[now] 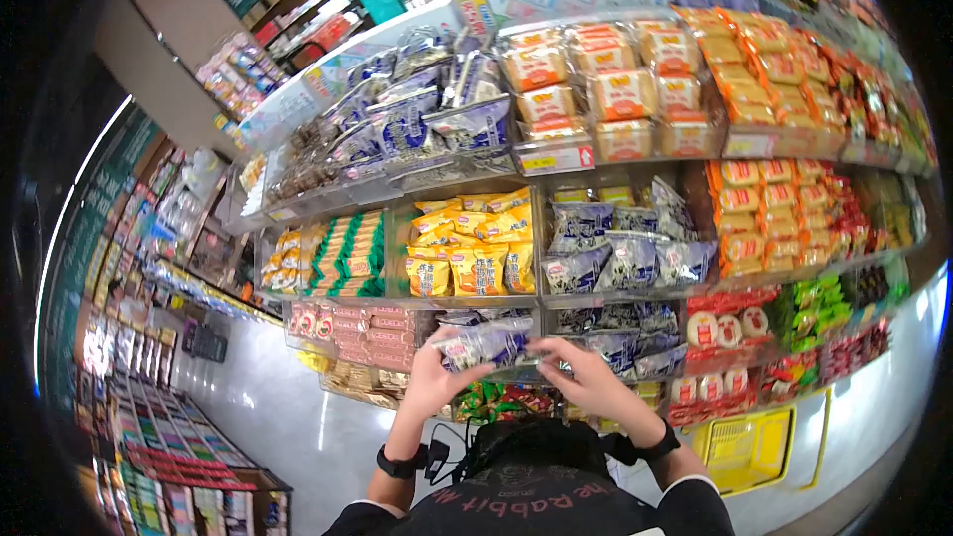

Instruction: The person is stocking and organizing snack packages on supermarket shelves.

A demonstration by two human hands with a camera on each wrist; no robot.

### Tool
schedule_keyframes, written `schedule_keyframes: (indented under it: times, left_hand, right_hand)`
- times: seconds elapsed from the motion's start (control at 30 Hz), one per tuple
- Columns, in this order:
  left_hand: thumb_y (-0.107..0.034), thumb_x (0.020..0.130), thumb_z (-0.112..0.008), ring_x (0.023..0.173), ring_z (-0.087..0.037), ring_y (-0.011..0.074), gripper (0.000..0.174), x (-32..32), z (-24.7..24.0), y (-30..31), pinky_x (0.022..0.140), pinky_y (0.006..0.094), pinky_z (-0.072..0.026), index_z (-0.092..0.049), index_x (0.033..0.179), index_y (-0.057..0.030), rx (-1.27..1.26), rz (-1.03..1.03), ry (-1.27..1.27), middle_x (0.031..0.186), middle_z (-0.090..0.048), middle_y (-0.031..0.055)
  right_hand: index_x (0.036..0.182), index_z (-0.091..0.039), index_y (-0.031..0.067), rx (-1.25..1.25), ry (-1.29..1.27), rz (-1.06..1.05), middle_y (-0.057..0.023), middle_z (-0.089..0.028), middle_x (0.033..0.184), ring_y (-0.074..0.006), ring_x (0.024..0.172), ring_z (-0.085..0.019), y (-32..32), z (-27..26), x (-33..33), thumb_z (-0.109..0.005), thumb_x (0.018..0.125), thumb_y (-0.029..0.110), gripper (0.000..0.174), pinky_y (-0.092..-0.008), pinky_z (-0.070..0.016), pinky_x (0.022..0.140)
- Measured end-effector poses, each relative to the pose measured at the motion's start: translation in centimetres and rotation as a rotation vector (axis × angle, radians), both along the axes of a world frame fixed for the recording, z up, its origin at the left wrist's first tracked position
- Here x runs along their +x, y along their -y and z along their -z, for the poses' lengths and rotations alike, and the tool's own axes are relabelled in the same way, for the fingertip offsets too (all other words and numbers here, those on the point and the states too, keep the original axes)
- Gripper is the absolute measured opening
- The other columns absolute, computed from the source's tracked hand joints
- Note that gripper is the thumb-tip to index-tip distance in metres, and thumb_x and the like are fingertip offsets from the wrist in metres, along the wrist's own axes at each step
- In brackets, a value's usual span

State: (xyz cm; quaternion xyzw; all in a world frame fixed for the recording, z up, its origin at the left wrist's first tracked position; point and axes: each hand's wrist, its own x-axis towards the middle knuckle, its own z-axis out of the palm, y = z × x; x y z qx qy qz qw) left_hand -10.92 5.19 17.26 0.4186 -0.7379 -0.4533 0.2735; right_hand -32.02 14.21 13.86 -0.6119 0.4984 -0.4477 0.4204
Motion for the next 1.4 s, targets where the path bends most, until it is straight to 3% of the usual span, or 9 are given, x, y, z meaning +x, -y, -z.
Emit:
schedule_keyframes:
  times: [0.13,0.2,0.3,0.43,0.47,0.63,0.73,1.1,1.4]
  left_hand:
    - [-0.026,0.063,-0.075,0.082,-0.055,0.0284,0.044,0.8,0.9,-2.8,0.073,0.0334,-0.0427,-0.054,0.092,0.0002,-0.13,0.037,0.112,0.086,-0.056,0.0131]
    - [-0.027,0.063,-0.075,0.085,-0.053,0.0286,0.045,0.8,0.8,-4.1,0.075,0.0331,-0.0417,-0.054,0.092,-0.0003,-0.078,0.029,0.132,0.088,-0.056,0.0131]
    - [-0.025,0.063,-0.074,0.085,-0.052,0.0291,0.042,1.1,1.2,-5.2,0.075,0.0328,-0.0406,-0.054,0.09,-0.0013,-0.08,-0.01,0.11,0.087,-0.056,0.0124]
    - [-0.022,0.064,-0.074,0.082,-0.052,0.0274,0.038,2.2,0.1,-6.2,0.073,0.0331,-0.0411,-0.053,0.088,-0.0017,-0.116,-0.017,0.086,0.083,-0.055,0.0111]
    - [-0.021,0.064,-0.074,0.081,-0.053,0.0263,0.037,2.6,0.1,-6.4,0.072,0.0326,-0.0416,-0.053,0.088,-0.0017,-0.092,-0.011,0.076,0.084,-0.055,0.011]
    - [-0.016,0.071,-0.069,0.081,-0.058,0.0189,0.036,5.1,-0.4,-7.1,0.071,0.0279,-0.0446,-0.05,0.098,-0.0018,0.143,0.127,-0.039,0.092,-0.058,0.0111]
    - [-0.014,0.073,-0.067,0.084,-0.058,0.0195,0.039,7.3,0.0,-7.5,0.073,0.0282,-0.0445,-0.048,0.105,-0.0028,-0.014,0.211,0.01,0.092,-0.058,0.01]
    - [-0.015,0.073,-0.067,0.088,-0.059,0.0215,0.041,17.7,0.1,-11.1,0.075,0.0281,-0.0445,-0.049,0.107,-0.0032,0.166,0.214,0.025,0.097,-0.058,0.0101]
    - [-0.023,0.069,-0.071,0.077,-0.062,0.0247,0.043,22.5,-0.3,-13.5,0.069,0.0308,-0.0471,-0.055,0.104,-0.0052,0.129,0.315,0.195,0.084,-0.064,0.0115]
  right_hand:
    - [0.113,-0.046,0.0017,0.008,-0.131,0.034,-0.014,-0.055,0.108,-0.0246,0.096,-0.056,-0.9,0.2,-0.1,-0.058,0.08,0.015,0.038,-0.0324,-0.0431,0.08]
    - [0.113,-0.045,0.0009,-0.069,-0.16,-0.021,-0.0159,-0.055,0.106,-0.0264,0.098,-0.055,-0.8,0.0,0.3,-0.06,0.079,0.017,0.041,-0.0334,-0.0431,0.08]
    - [0.114,-0.045,0.0014,0.115,-0.107,-0.127,-0.0174,-0.056,0.102,-0.0281,0.096,-0.056,-0.8,0.4,1.2,-0.061,0.079,0.017,0.042,-0.0338,-0.0437,0.079]
    - [0.111,-0.046,0.0013,-0.018,-0.238,-0.184,-0.0173,-0.058,0.093,-0.0312,0.085,-0.058,-0.6,-0.2,2.1,-0.059,0.079,0.012,0.037,-0.0337,-0.0447,0.073]
    - [0.106,-0.049,0.0,-0.101,-0.228,-0.162,-0.0172,-0.058,0.091,-0.0323,0.083,-0.057,-0.7,-0.9,2.8,-0.059,0.077,0.011,0.033,-0.0345,-0.0446,0.071]
    - [0.099,-0.056,0.0026,-0.045,-0.239,-0.051,-0.0131,-0.06,0.091,-0.0306,0.084,-0.056,-2.7,-1.6,5.4,-0.06,0.075,0.009,0.025,-0.0352,-0.0439,0.072]
    - [0.097,-0.059,0.0052,-0.027,-0.276,-0.006,-0.0105,-0.06,0.092,-0.0289,0.087,-0.054,-3.8,-1.3,7.7,-0.061,0.074,0.01,0.024,-0.0351,-0.0421,0.076]
    - [0.098,-0.058,0.0025,-0.117,-0.337,-0.03,-0.0104,-0.057,0.092,-0.0285,0.088,-0.052,-8.0,-0.9,18.0,-0.059,0.073,0.008,0.026,-0.0355,-0.0409,0.078]
    - [0.083,-0.059,-0.0026,-0.06,-0.265,-0.006,-0.0138,-0.057,0.09,-0.0313,0.083,-0.054,-12.5,-1.0,23.1,-0.06,0.074,0.014,0.019,-0.0365,-0.0428,0.072]
